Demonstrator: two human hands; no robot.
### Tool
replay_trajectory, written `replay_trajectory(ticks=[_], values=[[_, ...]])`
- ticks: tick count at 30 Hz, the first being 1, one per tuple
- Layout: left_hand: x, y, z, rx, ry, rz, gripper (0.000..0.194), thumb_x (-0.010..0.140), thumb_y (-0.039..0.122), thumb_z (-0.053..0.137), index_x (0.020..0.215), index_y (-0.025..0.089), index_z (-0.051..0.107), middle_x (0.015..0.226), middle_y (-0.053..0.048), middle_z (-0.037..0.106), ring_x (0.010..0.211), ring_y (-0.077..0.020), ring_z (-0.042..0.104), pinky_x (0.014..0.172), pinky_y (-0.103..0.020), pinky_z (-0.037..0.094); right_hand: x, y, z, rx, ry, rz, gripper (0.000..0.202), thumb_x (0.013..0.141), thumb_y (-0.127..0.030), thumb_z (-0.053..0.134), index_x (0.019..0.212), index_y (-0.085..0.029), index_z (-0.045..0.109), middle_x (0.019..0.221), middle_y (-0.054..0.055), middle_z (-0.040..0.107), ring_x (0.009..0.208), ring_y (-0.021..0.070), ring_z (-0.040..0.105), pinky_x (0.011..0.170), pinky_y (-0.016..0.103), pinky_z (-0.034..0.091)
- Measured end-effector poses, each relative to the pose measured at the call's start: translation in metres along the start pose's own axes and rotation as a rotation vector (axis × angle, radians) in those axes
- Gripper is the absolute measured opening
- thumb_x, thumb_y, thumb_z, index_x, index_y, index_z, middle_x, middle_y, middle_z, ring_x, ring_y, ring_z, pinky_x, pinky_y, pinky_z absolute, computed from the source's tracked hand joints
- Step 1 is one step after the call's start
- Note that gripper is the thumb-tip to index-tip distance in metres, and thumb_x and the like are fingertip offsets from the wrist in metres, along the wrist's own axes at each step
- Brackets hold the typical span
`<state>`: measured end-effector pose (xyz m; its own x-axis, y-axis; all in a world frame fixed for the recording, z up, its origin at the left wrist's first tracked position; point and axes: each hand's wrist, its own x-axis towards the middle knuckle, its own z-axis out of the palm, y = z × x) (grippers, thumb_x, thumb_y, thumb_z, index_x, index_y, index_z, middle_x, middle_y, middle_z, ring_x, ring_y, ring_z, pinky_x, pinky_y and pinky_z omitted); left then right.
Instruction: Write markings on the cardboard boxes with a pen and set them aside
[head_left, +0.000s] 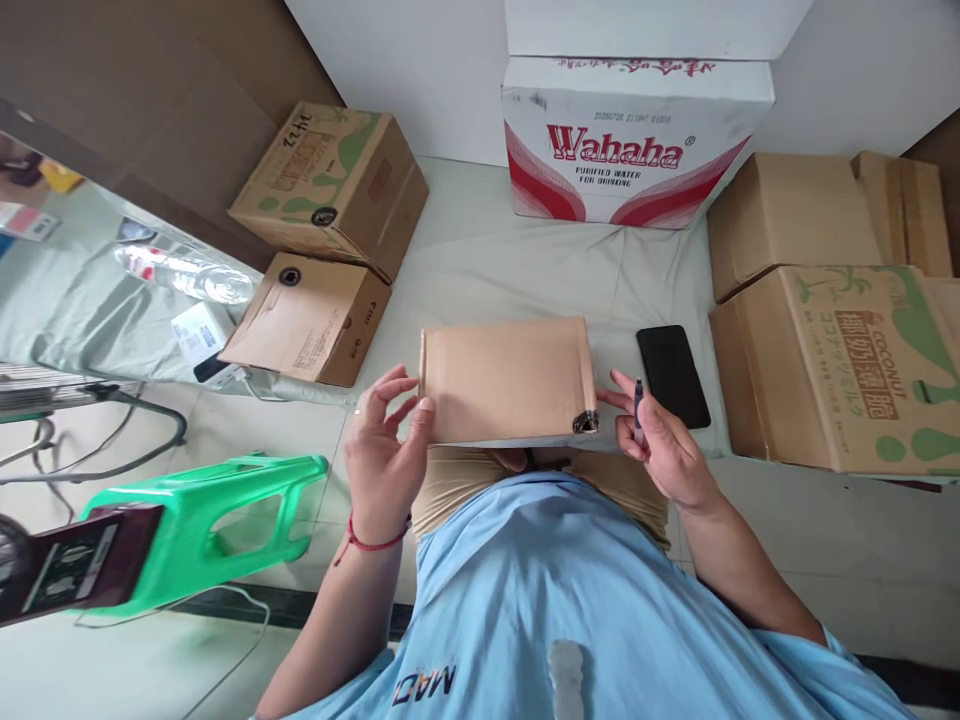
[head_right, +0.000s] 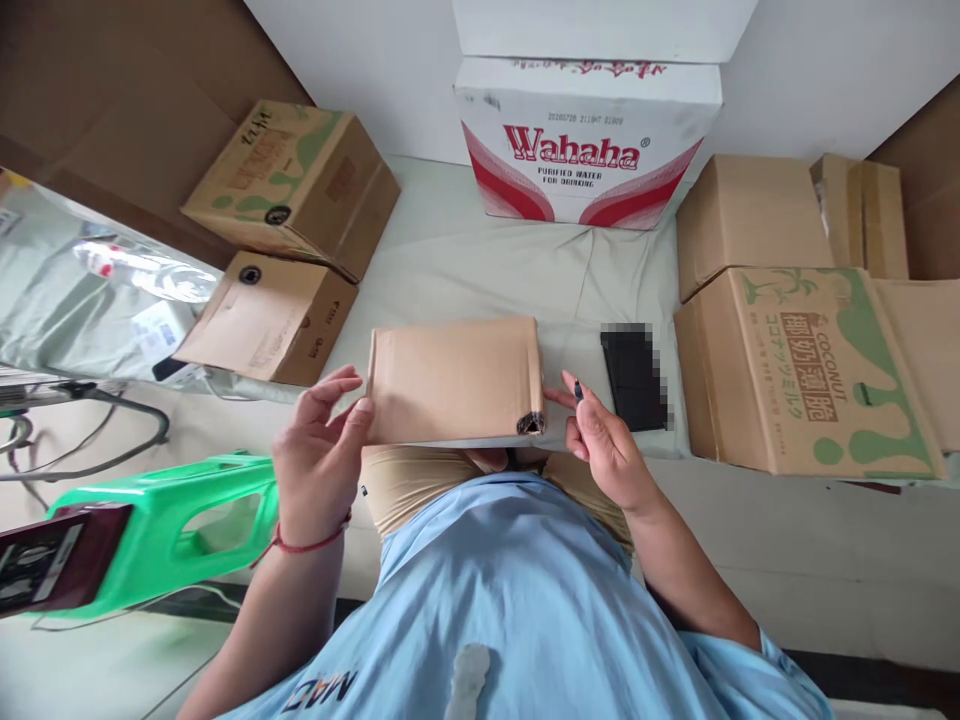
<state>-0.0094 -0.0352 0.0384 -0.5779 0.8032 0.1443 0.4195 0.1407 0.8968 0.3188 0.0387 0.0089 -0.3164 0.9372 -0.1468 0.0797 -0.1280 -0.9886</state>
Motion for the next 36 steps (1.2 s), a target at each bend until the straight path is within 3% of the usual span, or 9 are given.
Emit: replay_trajectory(ticks=[5,9,12,15,17,20,25,30,36], values=[[-0.006,0.035,0.013,0.222,-0.26,0.645,0.026,0.106,0.034,0.073,0.131,0.025,0.07,0.152,-0.014,0.072,0.163,-0.0353,0.052,0.134,-0.062,0.044,0.005,0.007,-0.001,0.041,0.098,0.03,0.073,0.114,-0.053,0.058,0.18,-0.047,0.028,0.127,0.007,0.083,0.05,0.0097,0.045,0.048,0.029,0.043],[0.008,0.045,0.034,0.394,-0.56,0.89,0.043,0.107,0.052,0.073,0.143,0.028,0.07,0.172,-0.012,0.059,0.176,-0.0403,0.029,0.143,-0.069,0.014,0.002,-0.001,-0.012,0.08,0.178,-0.032,0.043,0.108,-0.044,0.065,0.149,-0.033,0.072,0.113,0.008,0.085,0.051,0.0096,0.049,0.048,0.029,0.045],[0.023,0.046,0.053,0.521,-0.716,0.88,0.068,0.104,0.062,0.072,0.162,0.029,0.061,0.182,-0.015,0.045,0.175,-0.0456,0.026,0.141,-0.076,0.004,-0.002,-0.014,-0.021,0.264,0.162,-0.114,0.048,0.098,-0.05,0.068,0.139,-0.027,0.075,0.121,0.013,0.085,0.079,0.0212,0.077,0.068,0.039,0.065],[0.031,0.048,0.069,0.574,-0.808,0.797,0.087,0.099,0.064,0.078,0.172,0.028,0.051,0.185,-0.019,0.035,0.174,-0.0506,0.027,0.138,-0.081,0.007,-0.006,-0.026,-0.024,0.381,0.141,-0.125,0.053,0.089,-0.047,0.08,0.138,-0.028,0.071,0.132,0.013,0.084,0.109,0.0283,0.085,0.088,0.044,0.072],[0.031,0.049,0.073,0.575,-0.8,0.764,0.09,0.097,0.063,0.081,0.174,0.029,0.048,0.187,-0.019,0.032,0.173,-0.0518,0.028,0.137,-0.083,0.008,-0.008,-0.031,-0.023,0.395,0.143,-0.108,0.034,0.09,-0.037,0.087,0.118,-0.028,0.071,0.104,0.007,0.089,0.08,0.0223,0.086,0.067,0.033,0.07],[0.03,0.047,0.073,0.546,-0.772,0.772,0.085,0.099,0.062,0.08,0.172,0.029,0.052,0.186,-0.019,0.034,0.173,-0.0517,0.029,0.137,-0.084,0.009,-0.007,-0.036,-0.017,0.411,0.1,-0.109,0.028,0.105,-0.046,0.075,0.092,-0.026,0.061,0.063,-0.003,0.077,0.031,0.0116,0.055,0.033,0.02,0.04],[0.034,0.039,0.064,0.402,-0.774,0.87,0.051,0.108,0.056,0.069,0.152,0.031,0.074,0.176,-0.014,0.053,0.168,-0.0422,0.044,0.141,-0.075,0.015,0.004,-0.046,-0.008,0.374,0.086,-0.08,0.06,0.103,-0.082,0.056,0.116,-0.025,0.071,0.07,0.002,0.078,0.037,0.0131,0.052,0.032,0.023,0.035],[0.037,0.039,0.063,0.353,-0.76,0.862,0.043,0.11,0.053,0.067,0.143,0.028,0.08,0.171,-0.014,0.06,0.166,-0.0398,0.048,0.141,-0.072,0.019,0.002,-0.041,-0.002,0.153,0.091,-0.096,0.026,0.101,-0.049,0.08,0.112,-0.025,0.075,0.08,0.001,0.077,0.059,0.0126,0.062,0.048,0.023,0.046],[0.037,0.042,0.065,0.371,-0.792,0.847,0.045,0.111,0.054,0.066,0.147,0.03,0.078,0.174,-0.012,0.057,0.167,-0.0394,0.047,0.142,-0.07,0.015,-0.003,-0.029,0.007,-0.093,0.009,-0.18,0.01,0.107,-0.032,0.075,0.114,-0.026,0.078,0.079,0.0,0.077,0.065,0.0135,0.07,0.06,0.025,0.055]])
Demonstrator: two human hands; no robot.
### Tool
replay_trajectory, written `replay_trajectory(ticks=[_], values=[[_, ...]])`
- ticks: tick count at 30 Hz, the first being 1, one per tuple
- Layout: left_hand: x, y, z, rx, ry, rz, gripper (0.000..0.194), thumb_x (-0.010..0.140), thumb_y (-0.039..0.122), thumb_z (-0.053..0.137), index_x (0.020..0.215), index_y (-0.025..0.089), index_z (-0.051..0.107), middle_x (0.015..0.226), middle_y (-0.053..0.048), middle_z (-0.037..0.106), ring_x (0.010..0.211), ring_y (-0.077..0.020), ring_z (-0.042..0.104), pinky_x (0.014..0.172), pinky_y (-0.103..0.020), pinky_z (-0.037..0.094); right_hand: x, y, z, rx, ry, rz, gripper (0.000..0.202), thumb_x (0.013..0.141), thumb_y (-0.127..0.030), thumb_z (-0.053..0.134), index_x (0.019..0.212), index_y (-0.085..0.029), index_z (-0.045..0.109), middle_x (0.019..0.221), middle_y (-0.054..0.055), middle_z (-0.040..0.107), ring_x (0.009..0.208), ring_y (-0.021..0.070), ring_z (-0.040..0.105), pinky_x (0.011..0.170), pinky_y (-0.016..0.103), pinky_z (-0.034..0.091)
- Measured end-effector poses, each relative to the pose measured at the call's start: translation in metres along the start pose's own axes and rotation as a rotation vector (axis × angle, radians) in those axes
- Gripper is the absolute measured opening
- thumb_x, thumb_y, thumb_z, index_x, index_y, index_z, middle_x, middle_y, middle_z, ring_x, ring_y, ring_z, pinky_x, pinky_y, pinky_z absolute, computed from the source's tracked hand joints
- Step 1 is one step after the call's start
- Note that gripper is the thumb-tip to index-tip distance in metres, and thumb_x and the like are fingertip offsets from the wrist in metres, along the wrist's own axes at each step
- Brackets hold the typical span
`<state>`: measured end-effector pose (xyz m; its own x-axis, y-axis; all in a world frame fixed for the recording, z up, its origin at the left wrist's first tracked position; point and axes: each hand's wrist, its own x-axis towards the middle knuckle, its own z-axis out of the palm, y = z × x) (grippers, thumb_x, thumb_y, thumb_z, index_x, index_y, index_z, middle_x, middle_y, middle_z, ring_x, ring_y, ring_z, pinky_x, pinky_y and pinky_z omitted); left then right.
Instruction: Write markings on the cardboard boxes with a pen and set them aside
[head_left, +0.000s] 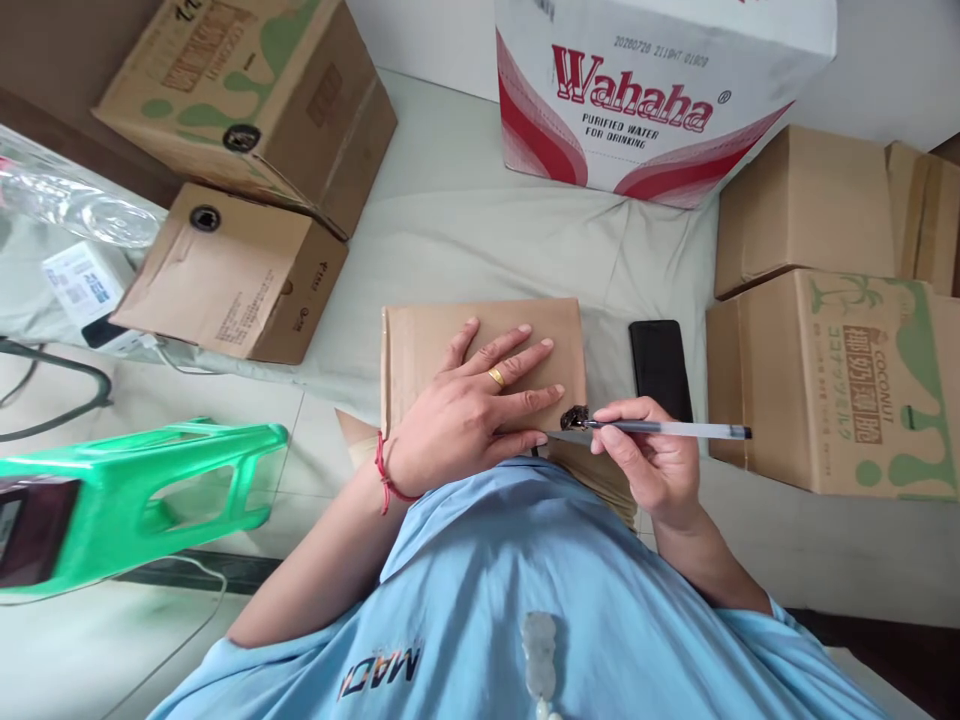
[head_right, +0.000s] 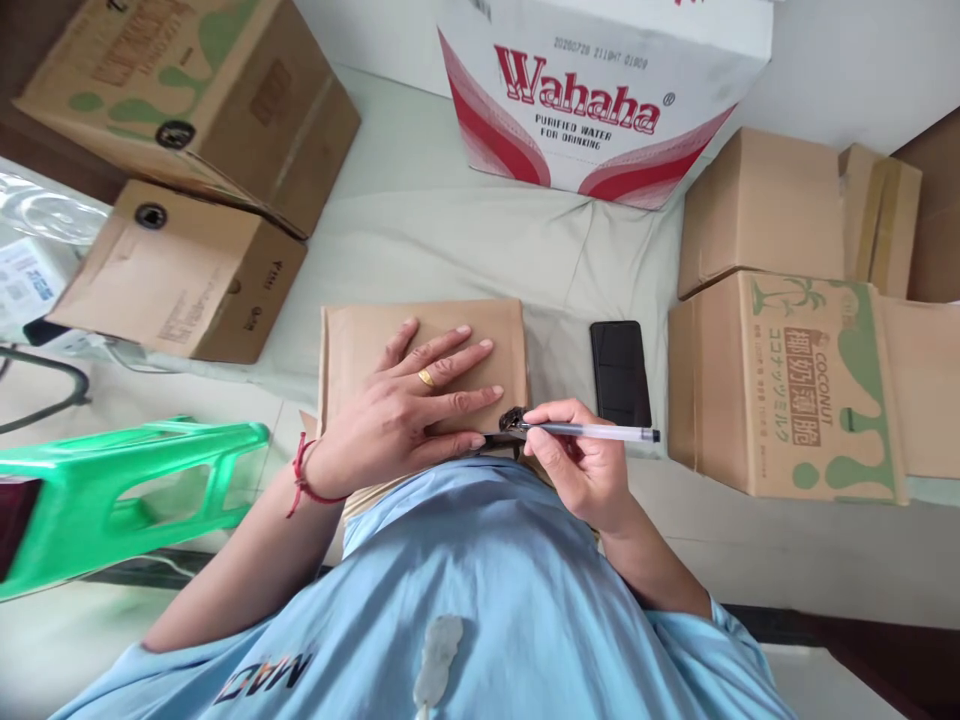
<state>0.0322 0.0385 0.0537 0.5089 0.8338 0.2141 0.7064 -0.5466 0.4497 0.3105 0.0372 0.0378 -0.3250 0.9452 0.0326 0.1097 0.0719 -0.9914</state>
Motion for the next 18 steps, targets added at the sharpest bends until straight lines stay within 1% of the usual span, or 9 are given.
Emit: replay_trajectory(ticks=[4,8,10,15,18], values=[[0.0,0.0,0.0,0.0,-0.006,-0.01,0.045,0.109,0.053,0.069,0.148,0.032,0.077,0.174,-0.011,0.056,0.167,-0.0387,0.046,0.143,-0.069,0.015,0.006,-0.001,0.005,-0.156,-0.046,-0.088,0.008,0.108,-0.028,0.07,0.114,-0.025,0.075,0.072,-0.003,0.072,0.056,0.0107,0.062,0.054,0.023,0.049],[0.0,0.001,0.0,-0.003,-0.003,-0.014,0.045,0.108,0.053,0.07,0.147,0.032,0.078,0.174,-0.011,0.057,0.167,-0.0388,0.047,0.143,-0.07,0.015,0.012,-0.006,0.007,-0.254,-0.09,-0.167,0.007,0.108,-0.026,0.069,0.112,-0.025,0.074,0.077,-0.003,0.074,0.055,0.0094,0.062,0.054,0.022,0.049],[0.0,0.001,-0.001,-0.007,-0.004,-0.017,0.045,0.108,0.053,0.07,0.147,0.032,0.078,0.173,-0.011,0.057,0.167,-0.0394,0.047,0.143,-0.07,0.015,0.013,-0.008,0.008,-0.254,-0.073,-0.152,0.008,0.108,-0.029,0.069,0.111,-0.025,0.075,0.077,-0.003,0.074,0.055,0.0101,0.062,0.053,0.023,0.049],[0.0,0.001,-0.001,-0.022,-0.017,-0.029,0.047,0.105,0.051,0.074,0.149,0.033,0.077,0.173,-0.011,0.057,0.166,-0.0408,0.047,0.143,-0.072,0.015,0.011,-0.005,0.008,-0.247,0.01,-0.059,0.017,0.109,-0.041,0.068,0.108,-0.025,0.076,0.069,-0.002,0.069,0.054,0.0138,0.061,0.05,0.025,0.047],[0.0,0.001,-0.002,-0.024,-0.026,-0.038,0.047,0.105,0.05,0.074,0.149,0.033,0.077,0.174,-0.011,0.057,0.167,-0.0407,0.046,0.143,-0.072,0.015,0.01,-0.004,0.007,-0.258,0.056,-0.045,0.019,0.109,-0.042,0.069,0.109,-0.025,0.077,0.068,-0.002,0.068,0.055,0.014,0.059,0.05,0.026,0.045]])
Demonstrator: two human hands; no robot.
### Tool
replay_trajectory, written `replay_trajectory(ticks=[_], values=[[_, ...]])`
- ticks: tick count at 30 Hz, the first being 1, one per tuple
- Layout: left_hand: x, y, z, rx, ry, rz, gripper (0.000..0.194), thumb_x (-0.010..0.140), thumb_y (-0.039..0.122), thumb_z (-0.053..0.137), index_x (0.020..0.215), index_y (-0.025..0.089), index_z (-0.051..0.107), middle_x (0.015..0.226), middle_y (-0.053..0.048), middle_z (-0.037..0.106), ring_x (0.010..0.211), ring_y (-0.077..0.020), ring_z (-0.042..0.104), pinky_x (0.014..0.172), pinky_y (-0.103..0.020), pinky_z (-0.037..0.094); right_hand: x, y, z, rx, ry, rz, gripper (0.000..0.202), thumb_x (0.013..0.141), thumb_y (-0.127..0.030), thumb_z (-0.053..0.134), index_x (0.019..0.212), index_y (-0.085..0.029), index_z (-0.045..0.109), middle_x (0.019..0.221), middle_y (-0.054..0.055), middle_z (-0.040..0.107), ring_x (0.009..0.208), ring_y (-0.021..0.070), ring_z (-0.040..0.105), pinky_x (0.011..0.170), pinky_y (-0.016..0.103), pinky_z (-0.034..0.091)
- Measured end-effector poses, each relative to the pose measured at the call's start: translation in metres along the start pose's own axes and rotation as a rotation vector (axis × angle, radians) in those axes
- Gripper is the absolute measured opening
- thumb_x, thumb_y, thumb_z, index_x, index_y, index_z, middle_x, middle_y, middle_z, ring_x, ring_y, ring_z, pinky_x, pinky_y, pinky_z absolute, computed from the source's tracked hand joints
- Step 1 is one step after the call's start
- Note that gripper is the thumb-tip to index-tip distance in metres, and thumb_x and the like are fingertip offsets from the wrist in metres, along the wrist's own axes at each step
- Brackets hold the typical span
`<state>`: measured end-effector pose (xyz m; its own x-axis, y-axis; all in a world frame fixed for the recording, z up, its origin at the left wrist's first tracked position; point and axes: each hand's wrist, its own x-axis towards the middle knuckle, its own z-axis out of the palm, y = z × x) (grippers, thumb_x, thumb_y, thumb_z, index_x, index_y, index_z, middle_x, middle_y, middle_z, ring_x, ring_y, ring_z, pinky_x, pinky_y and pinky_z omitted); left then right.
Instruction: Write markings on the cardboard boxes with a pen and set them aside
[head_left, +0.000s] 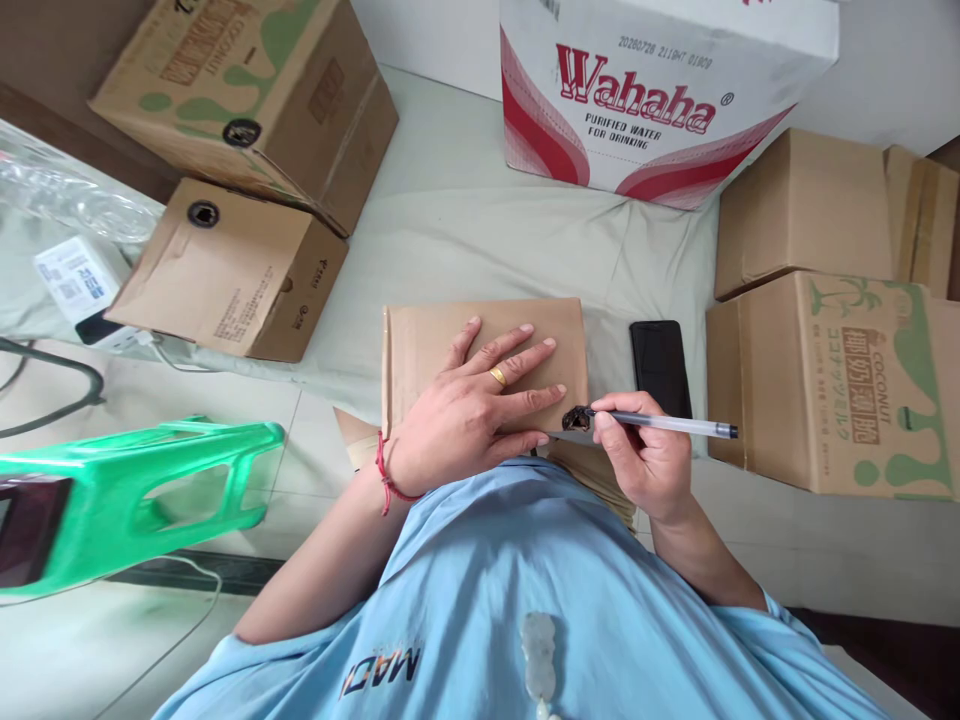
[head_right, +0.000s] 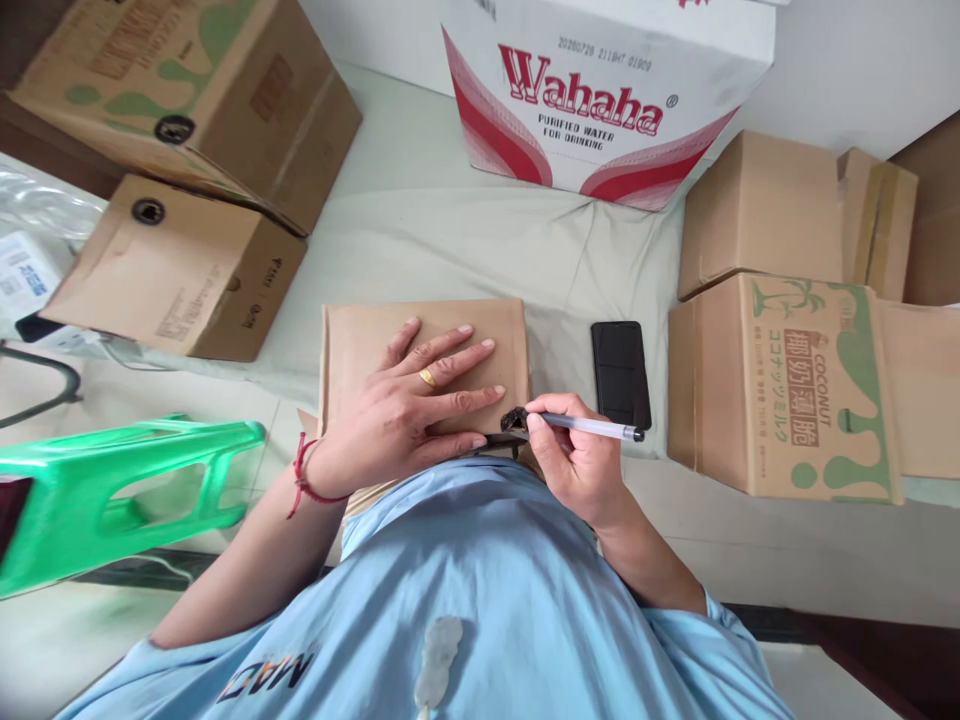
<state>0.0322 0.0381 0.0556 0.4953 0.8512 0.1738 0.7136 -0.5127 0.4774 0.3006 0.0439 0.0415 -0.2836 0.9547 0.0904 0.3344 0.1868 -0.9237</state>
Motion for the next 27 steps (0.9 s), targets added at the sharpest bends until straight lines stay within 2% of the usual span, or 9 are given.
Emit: replay_trajectory(ticks=[10,16,22,27], values=[[-0.0001,-0.0003,-0.0004,0.014,0.007,0.019,0.046,0.109,0.053,0.069,0.149,0.032,0.077,0.174,-0.011,0.057,0.167,-0.04,0.047,0.142,-0.072,0.017,-0.0059,0.0019,-0.0038,-0.033,0.087,-0.023,0.013,0.107,-0.035,0.07,0.103,-0.025,0.077,0.064,-0.005,0.062,0.05,0.0114,0.052,0.05,0.025,0.042],[-0.0001,-0.0008,0.0005,0.017,0.017,0.025,0.047,0.109,0.057,0.066,0.149,0.033,0.076,0.173,-0.011,0.057,0.167,-0.0397,0.047,0.142,-0.072,0.017,-0.0051,-0.0009,0.0012,-0.03,-0.047,-0.074,0.012,0.107,-0.034,0.07,0.112,-0.026,0.078,0.071,-0.001,0.073,0.057,0.015,0.065,0.055,0.028,0.051],[-0.0004,-0.0015,0.0001,-0.009,-0.001,0.01,0.046,0.107,0.055,0.071,0.148,0.034,0.077,0.175,-0.009,0.056,0.168,-0.0398,0.045,0.143,-0.071,0.015,-0.0008,-0.0059,0.0008,-0.039,-0.106,-0.099,0.008,0.106,-0.031,0.07,0.108,-0.027,0.076,0.071,-0.002,0.075,0.051,0.0134,0.062,0.054,0.028,0.051],[-0.0004,-0.0022,-0.0005,-0.021,-0.002,0.01,0.047,0.107,0.055,0.071,0.148,0.034,0.077,0.175,-0.01,0.056,0.168,-0.0404,0.044,0.143,-0.072,0.014,-0.0067,-0.002,-0.0031,-0.046,-0.086,-0.073,0.011,0.106,-0.034,0.069,0.101,-0.026,0.076,0.063,-0.004,0.066,0.047,0.0123,0.053,0.051,0.028,0.045]])
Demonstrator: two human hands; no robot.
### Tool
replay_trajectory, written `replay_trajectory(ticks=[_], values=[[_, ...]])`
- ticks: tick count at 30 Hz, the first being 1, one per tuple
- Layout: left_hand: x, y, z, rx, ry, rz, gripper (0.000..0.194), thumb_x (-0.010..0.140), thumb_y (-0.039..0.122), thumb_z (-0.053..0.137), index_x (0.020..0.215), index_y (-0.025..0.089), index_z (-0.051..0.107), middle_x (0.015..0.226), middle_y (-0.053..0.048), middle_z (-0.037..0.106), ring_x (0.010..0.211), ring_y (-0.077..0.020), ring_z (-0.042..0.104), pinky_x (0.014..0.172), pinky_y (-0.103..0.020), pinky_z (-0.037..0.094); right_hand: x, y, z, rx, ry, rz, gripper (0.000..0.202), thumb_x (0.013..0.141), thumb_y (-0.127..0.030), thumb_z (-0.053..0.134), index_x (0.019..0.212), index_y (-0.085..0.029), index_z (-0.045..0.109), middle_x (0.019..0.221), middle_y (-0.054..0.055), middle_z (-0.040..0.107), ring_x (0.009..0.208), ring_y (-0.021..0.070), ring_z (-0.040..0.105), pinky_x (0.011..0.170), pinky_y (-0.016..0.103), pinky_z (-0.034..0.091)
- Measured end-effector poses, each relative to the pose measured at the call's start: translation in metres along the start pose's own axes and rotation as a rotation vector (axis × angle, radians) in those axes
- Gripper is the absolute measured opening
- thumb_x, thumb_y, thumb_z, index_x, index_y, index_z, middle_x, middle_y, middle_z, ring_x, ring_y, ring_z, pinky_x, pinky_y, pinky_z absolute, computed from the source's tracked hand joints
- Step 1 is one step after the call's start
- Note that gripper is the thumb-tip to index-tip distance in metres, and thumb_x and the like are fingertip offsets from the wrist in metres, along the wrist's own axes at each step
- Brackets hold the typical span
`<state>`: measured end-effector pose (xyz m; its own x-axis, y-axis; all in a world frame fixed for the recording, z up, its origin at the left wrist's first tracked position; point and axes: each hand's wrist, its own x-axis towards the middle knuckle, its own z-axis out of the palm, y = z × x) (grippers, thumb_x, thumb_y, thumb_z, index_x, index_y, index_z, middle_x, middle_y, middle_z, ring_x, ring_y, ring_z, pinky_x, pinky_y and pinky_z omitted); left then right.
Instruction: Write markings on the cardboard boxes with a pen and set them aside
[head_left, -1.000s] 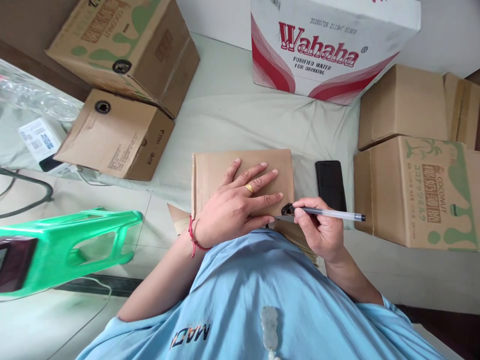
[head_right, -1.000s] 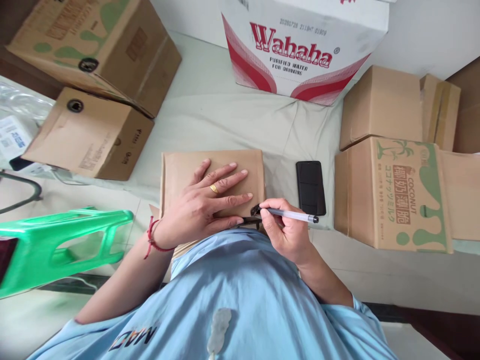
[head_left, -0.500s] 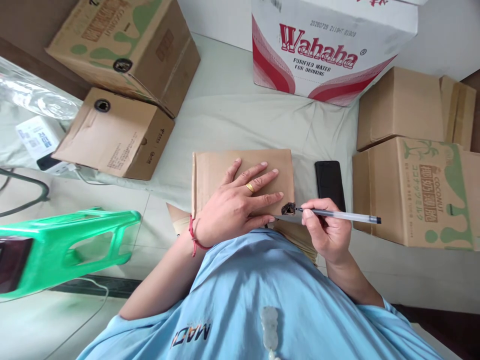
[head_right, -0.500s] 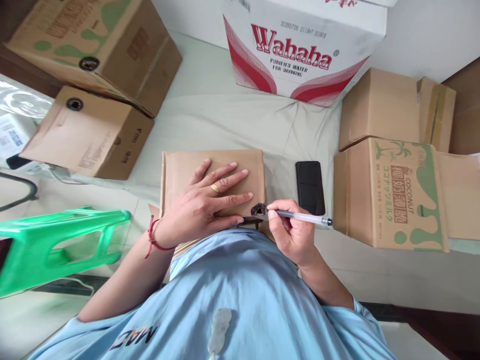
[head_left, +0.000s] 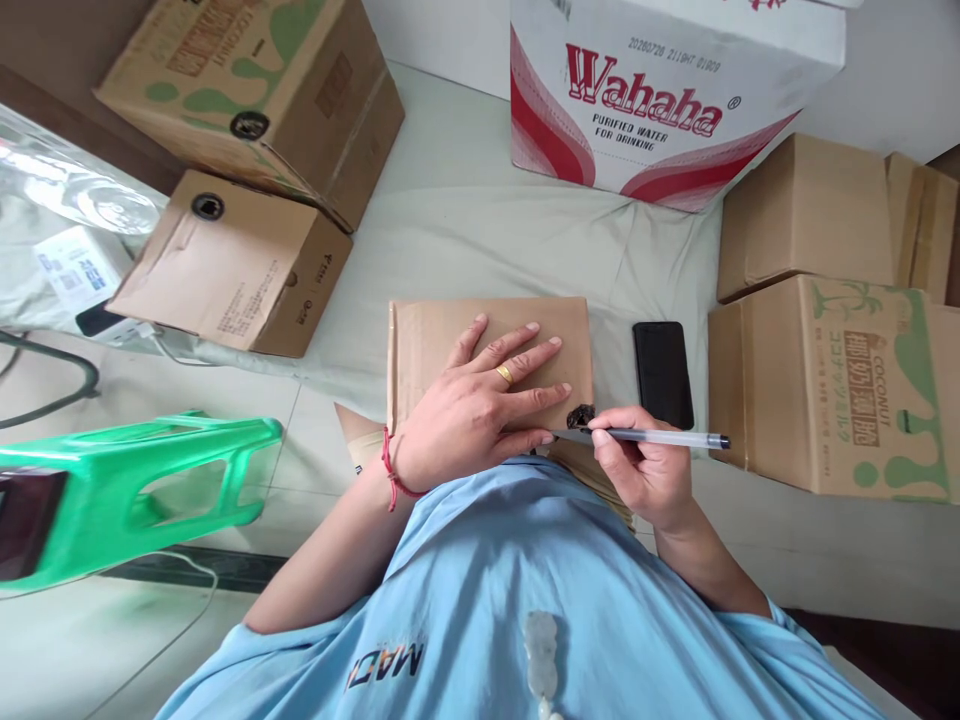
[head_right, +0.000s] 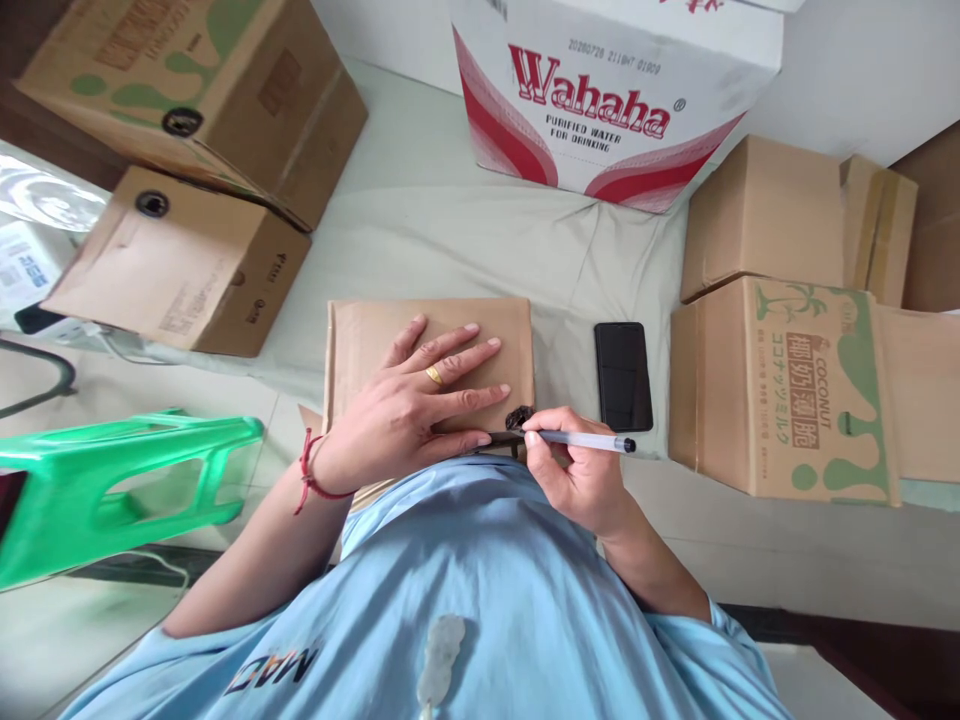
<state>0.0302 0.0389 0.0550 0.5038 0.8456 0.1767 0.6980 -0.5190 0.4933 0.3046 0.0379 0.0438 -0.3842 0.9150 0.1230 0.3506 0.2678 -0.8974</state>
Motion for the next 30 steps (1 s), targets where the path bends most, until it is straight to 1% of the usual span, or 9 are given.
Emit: replay_trajectory(ticks=[2,6,9,13,17,20,24,27,30], values=[[0.0,0.0,0.0,0.007,0.0,0.007,0.047,0.108,0.056,0.069,0.148,0.033,0.077,0.175,-0.01,0.056,0.168,-0.0403,0.045,0.143,-0.072,0.015,-0.004,0.002,0.0,0.009,0.059,0.037,0.012,0.106,-0.035,0.07,0.103,-0.026,0.077,0.063,-0.004,0.065,0.048,0.0125,0.052,0.05,0.028,0.043],[0.0,0.001,0.0,0.003,-0.004,-0.001,0.047,0.106,0.054,0.072,0.149,0.034,0.077,0.175,-0.01,0.056,0.168,-0.0407,0.045,0.143,-0.072,0.014,-0.006,0.005,0.001,0.049,0.168,0.061,0.011,0.107,-0.035,0.072,0.108,-0.026,0.078,0.068,-0.002,0.068,0.056,0.0146,0.06,0.053,0.028,0.047],[0.001,0.002,0.001,0.002,-0.007,-0.018,0.048,0.105,0.053,0.074,0.149,0.035,0.077,0.174,-0.009,0.057,0.168,-0.0408,0.045,0.143,-0.072,0.013,-0.005,0.005,-0.001,0.047,0.159,0.077,0.015,0.107,-0.038,0.072,0.108,-0.026,0.079,0.069,-0.002,0.069,0.058,0.015,0.061,0.055,0.028,0.048],[0.0,0.001,0.002,0.01,-0.014,-0.023,0.048,0.107,0.056,0.07,0.149,0.034,0.076,0.175,-0.009,0.056,0.168,-0.04,0.044,0.143,-0.07,0.013,-0.007,0.006,-0.003,0.04,0.144,0.091,0.018,0.106,-0.042,0.073,0.101,-0.025,0.079,0.066,-0.002,0.066,0.054,0.0142,0.056,0.052,0.028,0.044],[0.0,0.0,0.003,0.025,-0.008,-0.04,0.063,0.105,0.064,0.069,0.158,0.029,0.068,0.176,-0.013,0.054,0.169,-0.0398,0.043,0.143,-0.068,0.014,-0.007,0.01,-0.005,0.121,0.226,0.101,0.018,0.108,-0.041,0.072,0.111,-0.025,0.078,0.074,-0.001,0.072,0.062,0.0164,0.065,0.059,0.029,0.053],[-0.002,-0.001,0.0,0.042,-0.006,-0.038,0.077,0.102,0.072,0.07,0.164,0.026,0.062,0.181,-0.019,0.045,0.172,-0.0427,0.035,0.142,-0.068,0.017,-0.001,0.018,-0.011,-0.007,0.247,0.019,0.019,0.11,-0.035,0.067,0.125,-0.026,0.076,0.089,0.003,0.079,0.07,0.0176,0.071,0.066,0.031,0.058],[-0.011,-0.008,-0.014,0.097,-0.072,-0.06,0.105,0.091,0.077,0.08,0.178,0.033,0.04,0.189,-0.022,0.024,0.176,-0.0526,0.016,0.138,-0.079,0.01,0.002,0.034,-0.023,-0.35,0.129,-0.116,0.028,0.108,-0.019,0.059,0.129,-0.025,0.077,0.103,0.008,0.081,0.092,0.0247,0.077,0.086,0.04,0.063],[-0.022,-0.022,-0.027,0.202,-0.115,-0.155,0.128,0.079,0.069,0.095,0.182,0.036,0.027,0.192,-0.025,0.009,0.174,-0.0617,0.01,0.131,-0.089,0.005,-0.004,0.048,-0.026,-0.544,-0.001,-0.063,0.043,0.102,-0.007,0.05,0.133,-0.022,0.076,0.109,0.012,0.08,0.103,0.0296,0.076,0.093,0.045,0.063],[-0.029,-0.034,-0.038,0.266,-0.189,-0.218,0.139,0.07,0.059,0.103,0.183,0.036,0.024,0.191,-0.027,0.008,0.172,-0.0642,0.014,0.129,-0.091,0.015,-0.01,0.06,-0.021,-0.659,-0.083,-0.005,0.052,0.097,0.001,0.047,0.137,-0.018,0.076,0.112,0.014,0.078,0.108,0.0312,0.074,0.097,0.045,0.063]])
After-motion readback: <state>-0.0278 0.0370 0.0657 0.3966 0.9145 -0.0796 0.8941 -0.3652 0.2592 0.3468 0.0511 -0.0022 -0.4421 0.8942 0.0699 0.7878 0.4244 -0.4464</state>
